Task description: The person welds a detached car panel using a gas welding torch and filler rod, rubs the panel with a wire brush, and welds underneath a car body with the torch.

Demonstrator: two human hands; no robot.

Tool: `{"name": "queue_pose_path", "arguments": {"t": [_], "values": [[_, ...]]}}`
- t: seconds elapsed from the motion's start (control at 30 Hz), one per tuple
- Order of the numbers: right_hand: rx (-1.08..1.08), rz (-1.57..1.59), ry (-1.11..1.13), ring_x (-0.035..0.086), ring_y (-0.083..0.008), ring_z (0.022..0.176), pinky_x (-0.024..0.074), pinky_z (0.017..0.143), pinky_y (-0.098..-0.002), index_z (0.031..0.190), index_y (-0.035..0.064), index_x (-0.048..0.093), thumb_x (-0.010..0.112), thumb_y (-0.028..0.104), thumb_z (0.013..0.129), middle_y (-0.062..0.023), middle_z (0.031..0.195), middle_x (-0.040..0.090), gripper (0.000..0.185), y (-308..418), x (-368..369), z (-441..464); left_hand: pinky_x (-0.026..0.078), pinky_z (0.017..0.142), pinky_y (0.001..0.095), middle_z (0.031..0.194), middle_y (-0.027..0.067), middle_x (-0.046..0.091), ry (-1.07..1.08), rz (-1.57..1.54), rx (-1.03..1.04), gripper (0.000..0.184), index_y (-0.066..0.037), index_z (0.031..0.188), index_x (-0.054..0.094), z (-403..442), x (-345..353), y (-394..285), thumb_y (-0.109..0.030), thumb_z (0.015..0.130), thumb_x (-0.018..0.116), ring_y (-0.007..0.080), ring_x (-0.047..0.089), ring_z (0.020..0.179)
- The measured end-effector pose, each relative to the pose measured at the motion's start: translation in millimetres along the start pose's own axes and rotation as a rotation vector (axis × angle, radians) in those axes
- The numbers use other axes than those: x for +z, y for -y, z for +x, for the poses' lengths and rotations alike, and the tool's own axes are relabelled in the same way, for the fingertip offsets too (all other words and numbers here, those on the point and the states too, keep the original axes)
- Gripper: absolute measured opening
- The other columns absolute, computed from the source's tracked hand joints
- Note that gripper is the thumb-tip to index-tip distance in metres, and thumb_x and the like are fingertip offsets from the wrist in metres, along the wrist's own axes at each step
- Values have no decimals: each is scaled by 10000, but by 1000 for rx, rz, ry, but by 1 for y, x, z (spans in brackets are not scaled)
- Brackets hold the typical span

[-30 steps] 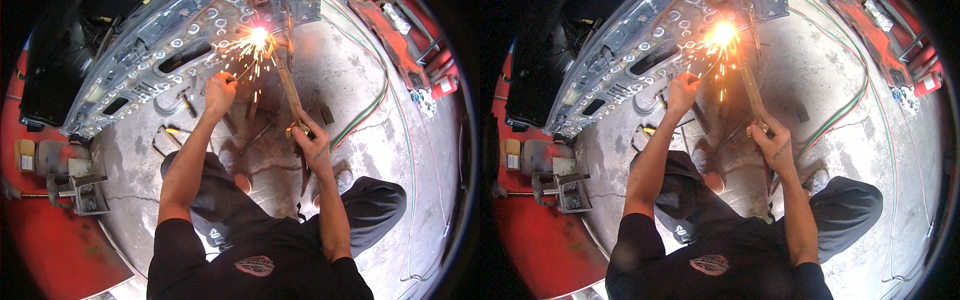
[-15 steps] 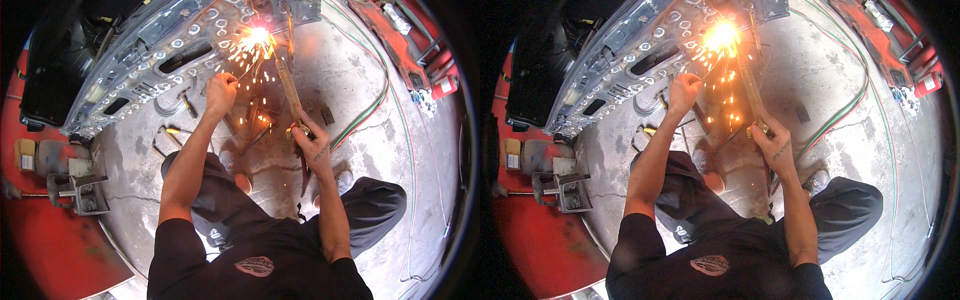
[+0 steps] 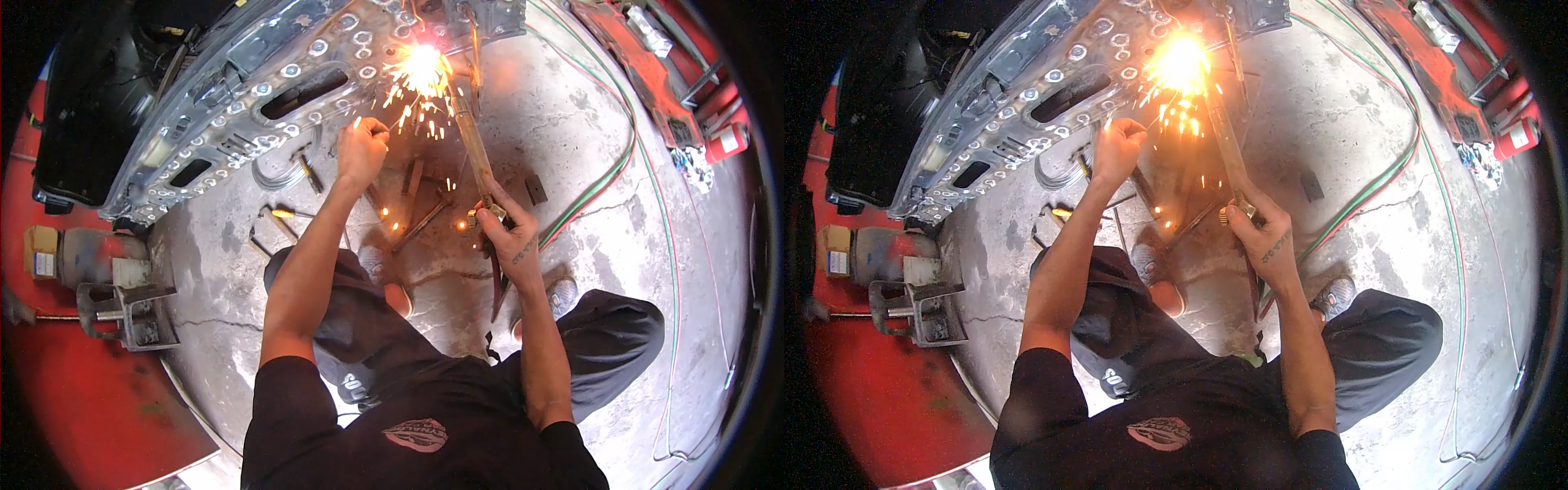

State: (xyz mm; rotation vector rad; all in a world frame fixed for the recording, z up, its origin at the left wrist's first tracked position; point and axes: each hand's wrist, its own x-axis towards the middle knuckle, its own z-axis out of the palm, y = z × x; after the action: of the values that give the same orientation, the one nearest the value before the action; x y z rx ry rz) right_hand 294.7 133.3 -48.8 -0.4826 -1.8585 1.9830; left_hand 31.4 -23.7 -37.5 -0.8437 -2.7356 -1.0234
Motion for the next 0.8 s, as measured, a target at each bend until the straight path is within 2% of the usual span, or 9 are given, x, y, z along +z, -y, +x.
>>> {"name": "queue_pose_path", "arguments": {"t": [0.1,0.4,0.5,0.6,0.7,0.77,0.8], "values": [[4,7,-1,597,-67,818,501,731,-245,1415,47,616,691,92,939,-8,966,675,484,1,0,0,568,742,375,870,200,761,9,46,48,181,9,946,769,3,2,2,-122,847,693,293,751,806],[-15,-11,2,607,-81,880,500,782,-250,1409,40,619,685,92,940,-22,999,687,476,-4,-1,0,570,747,374,886,197,764,18,40,-8,172,6,965,773,3,3,2,-114,857,715,282,753,806],[-15,-18,-2,611,-89,902,501,812,-256,1417,45,612,683,93,939,-30,1009,688,486,-2,0,0,555,834,436,898,201,751,10,10,-39,128,-21,889,774,2,1,-4,-125,828,732,364,731,864],[-21,-23,-3,616,-98,922,500,842,-263,1422,47,608,682,96,938,-38,1015,689,492,-4,-1,1,570,758,371,893,195,765,8,62,22,175,9,973,772,2,2,0,-113,861,715,280,754,819],[-18,-33,-2,618,-102,929,499,852,-266,1422,43,607,682,98,938,-43,1014,688,493,-3,-1,1,569,762,373,902,196,765,9,50,7,172,6,972,773,2,2,-1,-111,861,715,285,754,824],[-34,-57,7,611,-96,832,502,755,-260,1440,48,589,669,93,951,-42,1005,679,498,-5,-1,1,569,761,374,899,196,765,6,42,7,171,4,971,774,3,3,0,-112,860,716,285,753,823],[-53,-77,16,603,-89,734,506,657,-253,1459,55,572,656,87,964,-40,996,671,503,-7,-2,2,568,760,374,898,195,765,4,38,7,170,3,971,774,3,3,0,-113,860,716,285,753,822]]}}
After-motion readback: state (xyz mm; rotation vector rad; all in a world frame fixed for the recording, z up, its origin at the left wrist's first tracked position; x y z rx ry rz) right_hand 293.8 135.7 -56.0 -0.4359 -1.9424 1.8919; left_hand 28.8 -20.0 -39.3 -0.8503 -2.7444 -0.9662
